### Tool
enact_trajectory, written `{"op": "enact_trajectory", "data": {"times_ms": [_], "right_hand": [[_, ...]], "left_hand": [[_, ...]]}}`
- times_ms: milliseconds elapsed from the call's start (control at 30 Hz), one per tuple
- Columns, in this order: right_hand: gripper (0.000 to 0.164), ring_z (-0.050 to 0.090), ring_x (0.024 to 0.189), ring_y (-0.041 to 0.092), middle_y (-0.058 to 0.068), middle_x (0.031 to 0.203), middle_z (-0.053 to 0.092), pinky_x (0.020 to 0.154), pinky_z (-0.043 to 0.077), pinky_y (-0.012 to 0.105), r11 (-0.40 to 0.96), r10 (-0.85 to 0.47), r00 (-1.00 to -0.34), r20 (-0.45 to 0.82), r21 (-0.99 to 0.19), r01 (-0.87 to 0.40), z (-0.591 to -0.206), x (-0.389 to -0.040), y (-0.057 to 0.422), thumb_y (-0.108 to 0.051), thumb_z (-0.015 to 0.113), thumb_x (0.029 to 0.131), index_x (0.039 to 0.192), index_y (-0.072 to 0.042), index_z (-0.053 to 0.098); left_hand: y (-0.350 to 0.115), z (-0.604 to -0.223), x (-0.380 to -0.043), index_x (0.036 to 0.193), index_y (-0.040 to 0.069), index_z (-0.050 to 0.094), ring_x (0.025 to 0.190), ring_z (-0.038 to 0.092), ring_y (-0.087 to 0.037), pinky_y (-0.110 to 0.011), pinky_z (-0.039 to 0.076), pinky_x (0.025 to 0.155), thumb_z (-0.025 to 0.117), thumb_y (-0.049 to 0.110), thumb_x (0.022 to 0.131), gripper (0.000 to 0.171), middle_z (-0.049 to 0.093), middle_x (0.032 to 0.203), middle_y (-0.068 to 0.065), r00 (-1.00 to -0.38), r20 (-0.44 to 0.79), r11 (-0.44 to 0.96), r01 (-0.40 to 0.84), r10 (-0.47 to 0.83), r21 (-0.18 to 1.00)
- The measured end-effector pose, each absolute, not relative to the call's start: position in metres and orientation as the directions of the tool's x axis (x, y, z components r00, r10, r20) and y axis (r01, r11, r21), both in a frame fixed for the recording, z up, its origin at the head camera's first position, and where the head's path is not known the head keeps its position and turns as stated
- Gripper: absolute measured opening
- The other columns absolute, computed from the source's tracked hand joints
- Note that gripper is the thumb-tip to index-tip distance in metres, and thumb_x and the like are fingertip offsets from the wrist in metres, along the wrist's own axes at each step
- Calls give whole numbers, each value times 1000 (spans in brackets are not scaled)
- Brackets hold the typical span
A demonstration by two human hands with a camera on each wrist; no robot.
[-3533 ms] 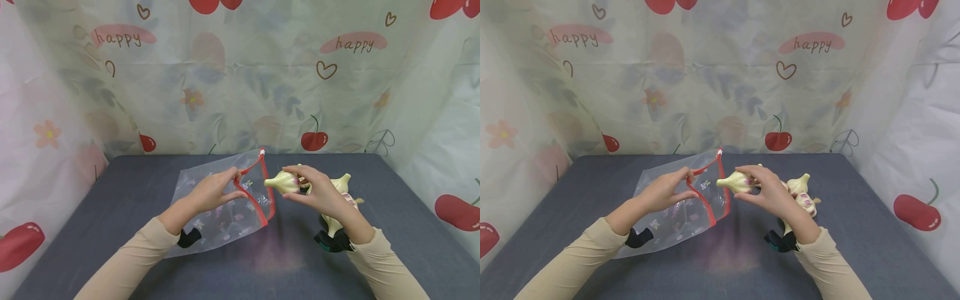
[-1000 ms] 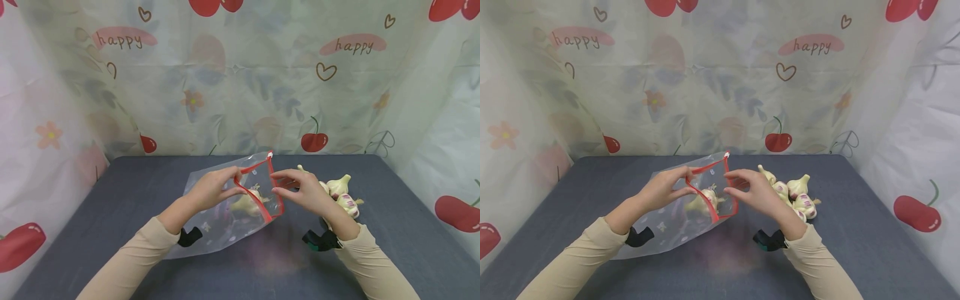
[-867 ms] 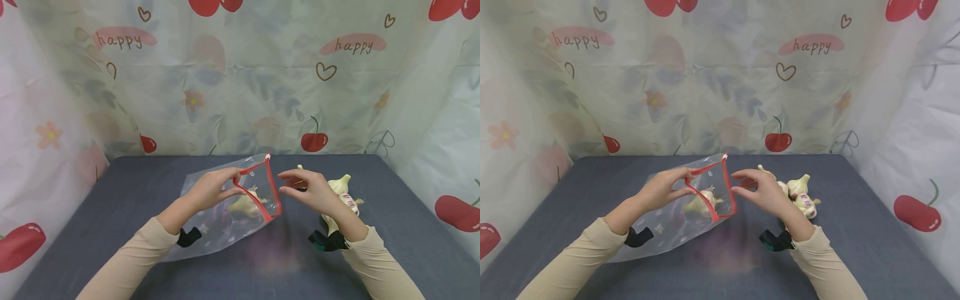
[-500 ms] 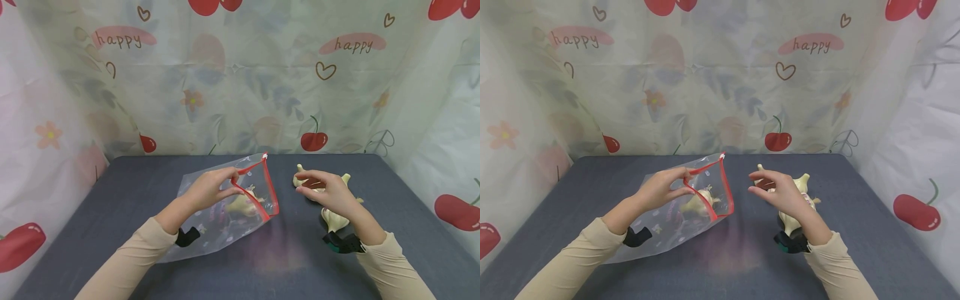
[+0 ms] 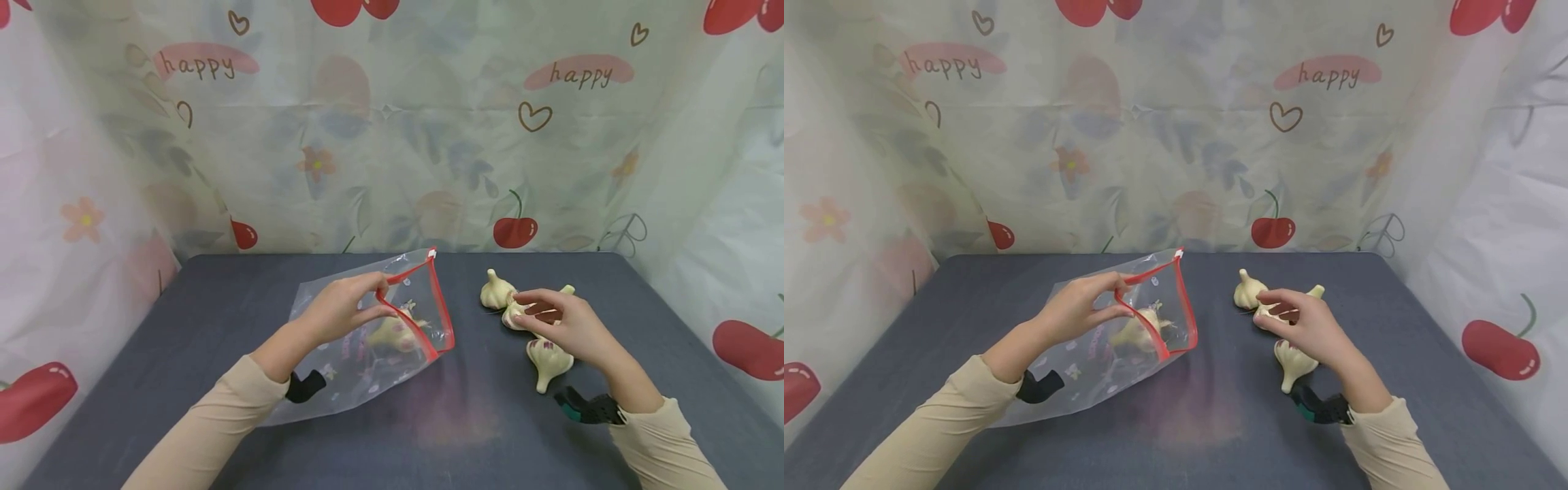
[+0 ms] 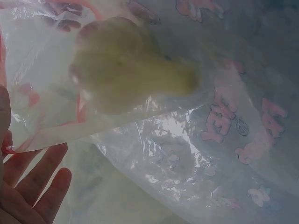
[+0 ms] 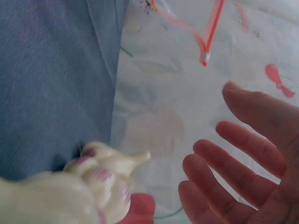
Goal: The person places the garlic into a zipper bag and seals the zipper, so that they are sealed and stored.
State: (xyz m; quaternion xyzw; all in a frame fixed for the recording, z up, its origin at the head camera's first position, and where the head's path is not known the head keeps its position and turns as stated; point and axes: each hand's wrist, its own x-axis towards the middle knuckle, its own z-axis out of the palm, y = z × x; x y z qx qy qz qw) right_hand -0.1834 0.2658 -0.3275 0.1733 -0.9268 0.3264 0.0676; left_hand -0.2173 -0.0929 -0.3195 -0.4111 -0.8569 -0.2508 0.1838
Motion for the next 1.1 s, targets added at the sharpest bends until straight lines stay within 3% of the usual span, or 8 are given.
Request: {"op": "enact_trajectory", "data": {"times_ms": [300,567,900,1100], "right_hand": [[40,61,91,-2,15,115,64,77,51,20,748,-275,-945,177,-578,-326,-338,-181,291,-24,69,85,119,-5,61],[46,61,106,30,17,123,61,83,52,32,769,-269,-955,129,-568,-293,-346,-176,306,-27,69,85,123,-4,58],[50,63,100,29,17,120,63,77,51,26,795,-260,-958,118,-537,-282,-358,-175,316,-27,74,80,121,-4,60],[49,63,95,6,16,115,64,77,50,24,780,-295,-949,112,-544,-308,-364,-176,320,-26,75,79,119,-3,60]], "left_hand": [[-93,-318,-217,90,12,51,62,42,-8,-19,33,56,77,22,76,31,61,85,1,-605,513,550,788,609,277],[-94,-315,-216,91,11,53,68,48,-9,-20,37,59,76,21,77,29,61,85,0,-612,510,555,783,605,282],[-94,-315,-216,91,11,52,65,47,-11,-20,35,58,76,21,77,29,61,86,0,-621,501,565,775,602,282],[-95,-316,-217,90,11,52,63,43,-10,-19,33,56,76,23,77,30,61,86,0,-626,500,568,771,598,286]]}}
